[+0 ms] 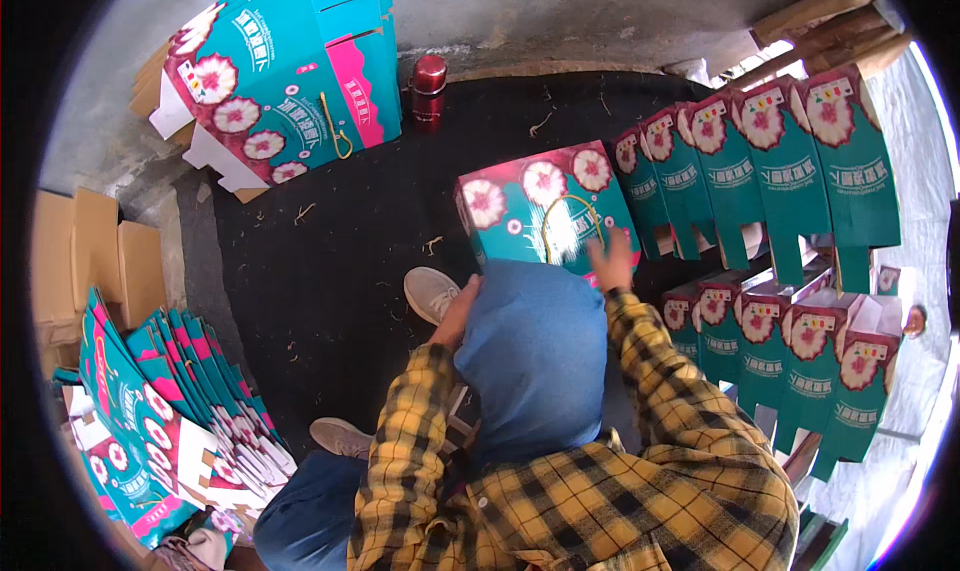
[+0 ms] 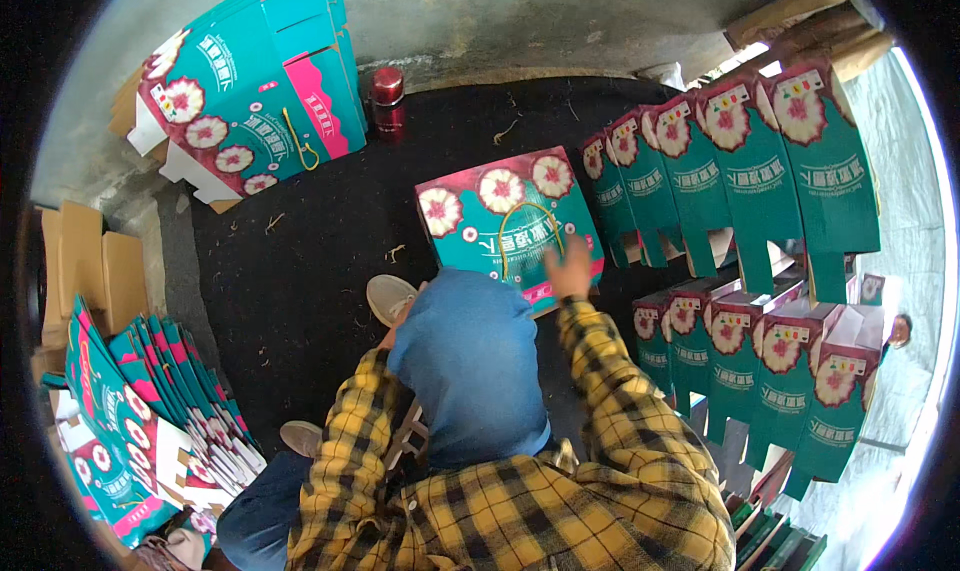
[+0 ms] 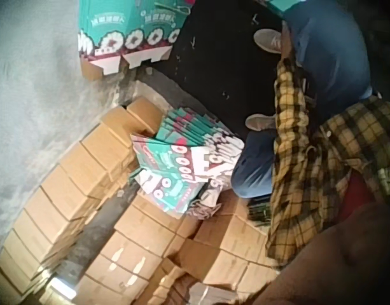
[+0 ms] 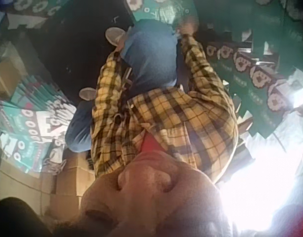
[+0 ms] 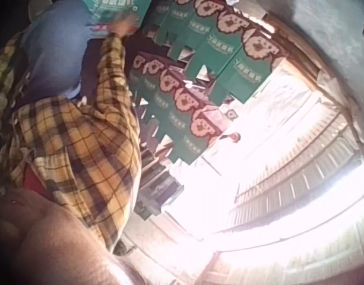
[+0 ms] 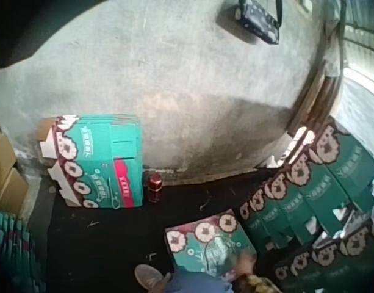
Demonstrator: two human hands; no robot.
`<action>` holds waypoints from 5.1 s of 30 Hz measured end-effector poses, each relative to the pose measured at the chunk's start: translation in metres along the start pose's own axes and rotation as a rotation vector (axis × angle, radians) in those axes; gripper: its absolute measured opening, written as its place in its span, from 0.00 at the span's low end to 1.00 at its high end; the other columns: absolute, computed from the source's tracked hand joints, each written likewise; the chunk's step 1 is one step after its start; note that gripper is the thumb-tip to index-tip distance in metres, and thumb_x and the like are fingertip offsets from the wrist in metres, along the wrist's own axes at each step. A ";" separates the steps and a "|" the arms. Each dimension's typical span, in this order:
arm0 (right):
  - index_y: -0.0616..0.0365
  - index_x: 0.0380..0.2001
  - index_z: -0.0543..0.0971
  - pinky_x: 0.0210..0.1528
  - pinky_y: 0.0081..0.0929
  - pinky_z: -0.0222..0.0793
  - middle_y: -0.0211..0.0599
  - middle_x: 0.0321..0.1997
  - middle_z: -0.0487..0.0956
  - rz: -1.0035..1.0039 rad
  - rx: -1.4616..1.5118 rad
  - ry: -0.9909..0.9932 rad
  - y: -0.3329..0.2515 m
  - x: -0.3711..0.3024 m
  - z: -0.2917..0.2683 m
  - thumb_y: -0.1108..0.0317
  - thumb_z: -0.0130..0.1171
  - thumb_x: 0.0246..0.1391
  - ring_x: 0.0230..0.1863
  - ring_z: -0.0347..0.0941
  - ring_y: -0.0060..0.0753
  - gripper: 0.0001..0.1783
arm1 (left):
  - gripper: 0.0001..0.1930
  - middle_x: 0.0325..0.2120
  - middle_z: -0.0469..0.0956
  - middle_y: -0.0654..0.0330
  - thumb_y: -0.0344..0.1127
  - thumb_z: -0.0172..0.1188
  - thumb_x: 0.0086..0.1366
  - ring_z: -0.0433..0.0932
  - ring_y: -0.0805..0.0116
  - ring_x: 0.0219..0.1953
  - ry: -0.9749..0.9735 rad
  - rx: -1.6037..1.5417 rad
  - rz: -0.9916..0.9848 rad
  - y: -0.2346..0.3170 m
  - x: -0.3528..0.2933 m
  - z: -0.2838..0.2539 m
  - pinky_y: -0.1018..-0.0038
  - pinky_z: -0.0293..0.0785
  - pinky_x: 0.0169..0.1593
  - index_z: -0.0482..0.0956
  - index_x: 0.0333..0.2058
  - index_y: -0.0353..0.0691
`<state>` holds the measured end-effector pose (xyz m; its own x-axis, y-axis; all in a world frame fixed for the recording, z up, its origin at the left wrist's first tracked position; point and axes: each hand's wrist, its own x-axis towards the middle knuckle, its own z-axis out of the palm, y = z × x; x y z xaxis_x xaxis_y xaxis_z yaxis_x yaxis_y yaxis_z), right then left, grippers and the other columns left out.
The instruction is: The person takes flat cardboard boxes from a stack, folds their bottom and side flaps to assemble them into three-dimensional boxes, and stacks the assembled boxes.
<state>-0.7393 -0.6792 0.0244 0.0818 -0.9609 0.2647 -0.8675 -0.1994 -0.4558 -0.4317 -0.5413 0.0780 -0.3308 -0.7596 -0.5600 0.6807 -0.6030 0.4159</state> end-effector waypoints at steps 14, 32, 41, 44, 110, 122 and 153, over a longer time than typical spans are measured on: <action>0.41 0.64 0.62 0.62 0.68 0.45 0.45 0.69 0.56 -0.214 -0.391 -0.151 -0.102 -0.061 0.061 0.56 0.44 0.58 0.67 0.53 0.55 0.29 | 0.30 0.54 0.71 0.51 0.54 0.38 0.72 0.70 0.61 0.55 0.561 0.511 0.325 0.002 -0.179 0.002 0.67 0.63 0.59 0.68 0.56 0.32; 0.55 0.36 0.75 0.36 0.39 0.73 0.45 0.36 0.75 -0.487 -0.458 -0.196 0.004 0.054 0.069 0.69 0.53 0.46 0.36 0.74 0.49 0.11 | 0.18 0.46 0.74 0.51 0.37 0.45 0.71 0.74 0.63 0.49 0.839 0.891 0.583 0.004 -0.330 -0.011 0.73 0.66 0.55 0.71 0.52 0.31; 0.61 0.49 0.75 0.42 0.38 0.73 0.51 0.44 0.78 -0.679 0.010 -0.709 -0.145 0.131 0.045 0.55 0.61 0.51 0.42 0.77 0.49 0.27 | 0.22 0.46 0.74 0.45 0.46 0.51 0.67 0.72 0.47 0.50 0.995 1.216 0.751 0.073 -0.407 -0.026 0.63 0.69 0.53 0.71 0.49 0.32; 0.63 0.51 0.73 0.45 0.33 0.72 0.48 0.43 0.78 -0.787 0.102 -0.872 -0.314 0.127 -0.016 0.60 0.62 0.52 0.44 0.77 0.41 0.26 | 0.23 0.44 0.75 0.45 0.46 0.53 0.67 0.77 0.53 0.46 1.049 1.246 0.800 0.088 -0.391 -0.057 0.65 0.71 0.50 0.71 0.50 0.30; 0.61 0.44 0.77 0.39 0.28 0.77 0.39 0.36 0.82 0.198 1.361 -1.341 -0.481 0.100 -0.064 0.67 0.53 0.57 0.33 0.80 0.31 0.14 | 0.48 0.62 0.55 0.43 0.37 0.64 0.45 0.58 0.46 0.62 0.731 1.743 0.731 0.032 -0.406 -0.007 0.55 0.53 0.64 0.51 0.65 0.40; 0.61 0.62 0.62 0.49 0.38 0.72 0.48 0.57 0.72 -0.256 0.653 -1.592 -0.534 0.001 -0.043 0.24 0.36 0.53 0.55 0.72 0.41 0.51 | 0.21 0.40 0.75 0.46 0.34 0.47 0.68 0.77 0.44 0.33 1.092 1.449 0.870 0.043 -0.328 -0.045 0.58 0.75 0.35 0.62 0.56 0.31; 0.63 0.54 0.71 0.26 0.28 0.70 0.38 0.32 0.78 -0.420 0.479 -0.991 -0.532 0.078 -0.009 0.60 0.54 0.48 0.22 0.74 0.30 0.30 | 0.43 0.58 0.61 0.46 0.47 0.71 0.46 0.62 0.47 0.60 0.848 1.832 0.799 0.057 -0.360 -0.035 0.55 0.56 0.63 0.64 0.61 0.49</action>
<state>-0.2759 -0.6460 0.2949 0.8461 -0.4903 -0.2091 -0.4255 -0.3850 -0.8189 -0.2506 -0.2939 0.2784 0.2693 -0.9512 0.1508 -0.8943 -0.1889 0.4057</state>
